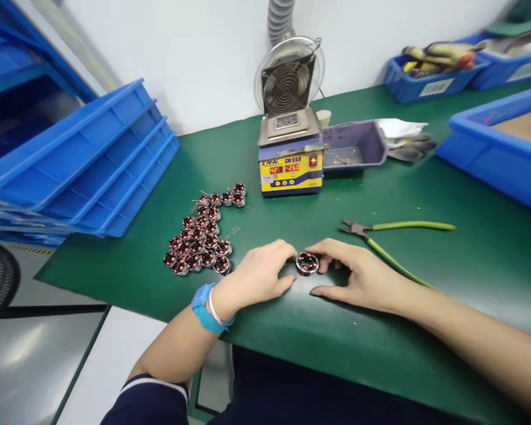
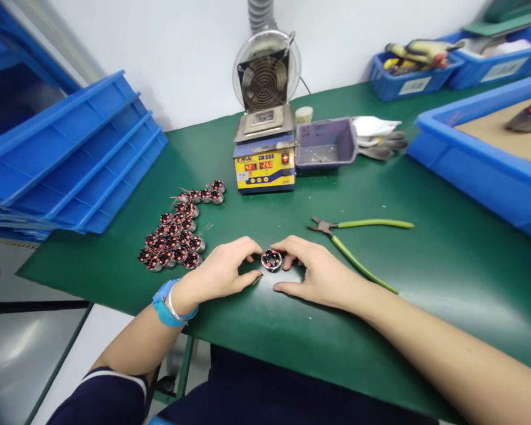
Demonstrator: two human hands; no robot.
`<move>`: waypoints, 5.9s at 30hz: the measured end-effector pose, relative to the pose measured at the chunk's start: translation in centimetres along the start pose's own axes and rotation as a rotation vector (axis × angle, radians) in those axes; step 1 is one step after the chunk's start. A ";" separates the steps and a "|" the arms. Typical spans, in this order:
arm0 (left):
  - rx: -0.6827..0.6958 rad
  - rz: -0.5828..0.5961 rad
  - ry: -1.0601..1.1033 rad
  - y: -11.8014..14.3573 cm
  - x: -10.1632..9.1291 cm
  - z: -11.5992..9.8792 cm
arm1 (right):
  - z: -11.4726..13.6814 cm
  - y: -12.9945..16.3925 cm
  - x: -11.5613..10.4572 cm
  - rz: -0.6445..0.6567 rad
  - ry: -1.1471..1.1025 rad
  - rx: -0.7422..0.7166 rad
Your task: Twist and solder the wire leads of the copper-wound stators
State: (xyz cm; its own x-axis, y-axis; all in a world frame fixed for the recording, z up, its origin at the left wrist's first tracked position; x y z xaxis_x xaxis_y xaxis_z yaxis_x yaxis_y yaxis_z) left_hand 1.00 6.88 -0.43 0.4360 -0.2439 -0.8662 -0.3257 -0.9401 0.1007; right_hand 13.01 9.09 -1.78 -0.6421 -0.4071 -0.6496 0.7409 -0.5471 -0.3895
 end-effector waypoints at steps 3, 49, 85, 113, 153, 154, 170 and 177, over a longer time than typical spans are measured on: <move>0.059 -0.052 0.167 -0.4 0.3 -0.3 | -0.4 0.4 0.0 -0.035 -0.051 0.080; -0.570 0.323 1.189 -2.2 4.2 2.6 | -0.3 0.8 0.6 -0.288 -0.174 0.126; -0.393 0.343 1.106 -2.1 4.1 1.5 | -1.0 1.0 -0.5 -0.242 -0.298 0.254; -0.470 0.525 1.228 -2.5 5.1 0.4 | -0.4 1.4 0.3 0.003 -0.385 0.325; -0.453 0.354 1.168 -2.9 4.5 0.6 | 2.0 1.3 -1.4 -0.231 0.075 -0.050; -0.456 0.360 1.168 -2.9 4.5 0.6 | 2.1 1.3 -1.6 -0.230 0.088 -0.065; -0.397 0.486 1.126 -2.4 4.9 -0.1 | -0.7 1.6 2.0 0.077 -0.552 0.327; -0.404 0.481 1.106 -2.4 5.0 0.2 | 3.0 1.1 -1.4 -0.030 0.287 -0.340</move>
State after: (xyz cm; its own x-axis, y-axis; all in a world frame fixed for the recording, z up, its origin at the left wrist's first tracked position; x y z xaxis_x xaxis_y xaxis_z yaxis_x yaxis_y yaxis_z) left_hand 3.78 7.97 -5.06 0.8733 -0.4641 0.1482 -0.4523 -0.6593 0.6006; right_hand 14.15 6.85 0.71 -0.6191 -0.1491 -0.7710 0.7763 -0.2647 -0.5721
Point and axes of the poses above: each hand's wrist, its own y-axis away from the middle knuckle, its own x-axis out of the palm, z = x × y, the point moved 8 cm from there along -y, towards the middle knuckle, and after that the axes turned 14 degrees about -x, right-handed, at the moved point
